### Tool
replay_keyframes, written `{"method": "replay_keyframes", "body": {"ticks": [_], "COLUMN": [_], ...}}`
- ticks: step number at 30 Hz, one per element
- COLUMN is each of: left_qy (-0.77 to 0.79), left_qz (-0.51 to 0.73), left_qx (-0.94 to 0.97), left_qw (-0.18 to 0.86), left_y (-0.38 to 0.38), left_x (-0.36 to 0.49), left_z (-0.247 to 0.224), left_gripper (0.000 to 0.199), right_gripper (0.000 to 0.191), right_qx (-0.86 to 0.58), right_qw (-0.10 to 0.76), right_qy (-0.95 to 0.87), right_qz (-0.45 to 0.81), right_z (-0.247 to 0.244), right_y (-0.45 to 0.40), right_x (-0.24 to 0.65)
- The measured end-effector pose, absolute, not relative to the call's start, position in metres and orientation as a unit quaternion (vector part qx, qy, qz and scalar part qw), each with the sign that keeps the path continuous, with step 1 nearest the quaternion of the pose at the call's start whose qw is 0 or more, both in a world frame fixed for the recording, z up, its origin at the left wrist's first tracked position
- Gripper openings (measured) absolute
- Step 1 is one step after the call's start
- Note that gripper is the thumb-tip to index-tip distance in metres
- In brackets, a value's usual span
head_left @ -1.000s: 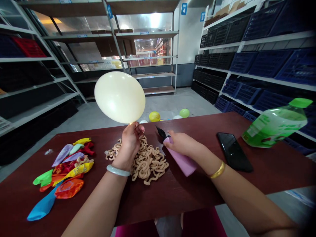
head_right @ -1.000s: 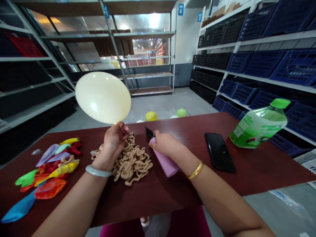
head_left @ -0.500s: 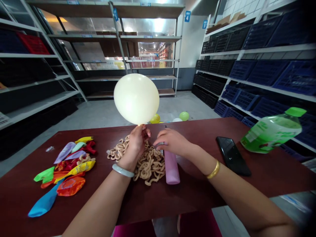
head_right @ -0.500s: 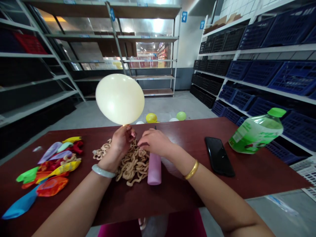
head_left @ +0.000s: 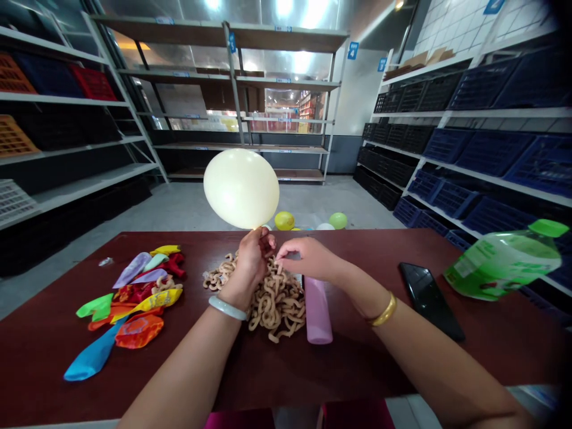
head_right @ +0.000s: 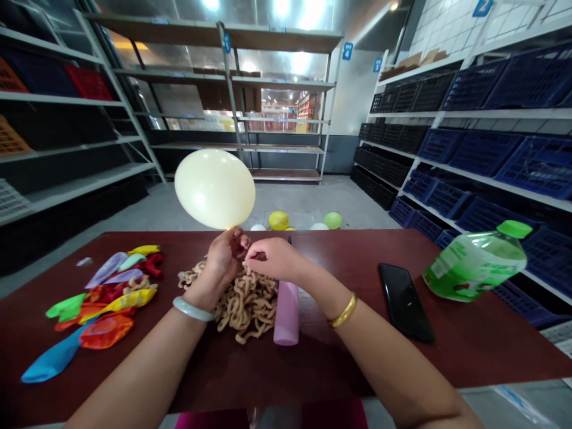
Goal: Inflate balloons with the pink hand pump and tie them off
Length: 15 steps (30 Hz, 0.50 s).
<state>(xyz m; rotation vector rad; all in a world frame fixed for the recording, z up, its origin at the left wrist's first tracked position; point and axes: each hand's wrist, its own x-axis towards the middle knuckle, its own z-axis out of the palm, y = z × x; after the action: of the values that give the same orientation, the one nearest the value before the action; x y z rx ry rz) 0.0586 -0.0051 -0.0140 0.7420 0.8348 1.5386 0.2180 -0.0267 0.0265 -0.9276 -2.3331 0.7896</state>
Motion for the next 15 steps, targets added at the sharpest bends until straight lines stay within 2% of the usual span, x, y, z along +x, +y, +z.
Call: {"method": "replay_keyframes", "body": {"ticks": [3,6,8,13,15], "left_qy": [0.356,0.347,0.340,0.331,0.343], "left_qz": [0.658,0.664,0.666,0.648,0.644], "left_qx": [0.301,0.289,0.283,0.312,0.343], "left_qw": [0.591,0.597,0.601,0.611,0.591], "left_y": [-0.004,-0.004,-0.005,-0.016,-0.021], "left_x": [0.057,0.058,0.060,0.066,0.069], "left_z": [-0.014,-0.017,-0.017,-0.006,-0.002], "left_gripper": [0.018,0.021,0.021,0.021,0.024], "right_gripper": [0.013,0.017,0.018,0.005,0.008], "right_qx": [-0.327,-0.273,-0.264,-0.355,-0.359], "right_qw": [0.323,0.382,0.402,0.409,0.397], "right_qy": [-0.763,-0.702,-0.711,-0.796,-0.785], "right_qz": [0.454,0.536,0.514,0.271,0.312], "right_z": [0.032,0.032,0.034,0.041,0.044], "right_y": [-0.025,-0.023,-0.020,-0.010,-0.008], "right_x": [0.216,0.212,0.210,0.204,0.199]}}
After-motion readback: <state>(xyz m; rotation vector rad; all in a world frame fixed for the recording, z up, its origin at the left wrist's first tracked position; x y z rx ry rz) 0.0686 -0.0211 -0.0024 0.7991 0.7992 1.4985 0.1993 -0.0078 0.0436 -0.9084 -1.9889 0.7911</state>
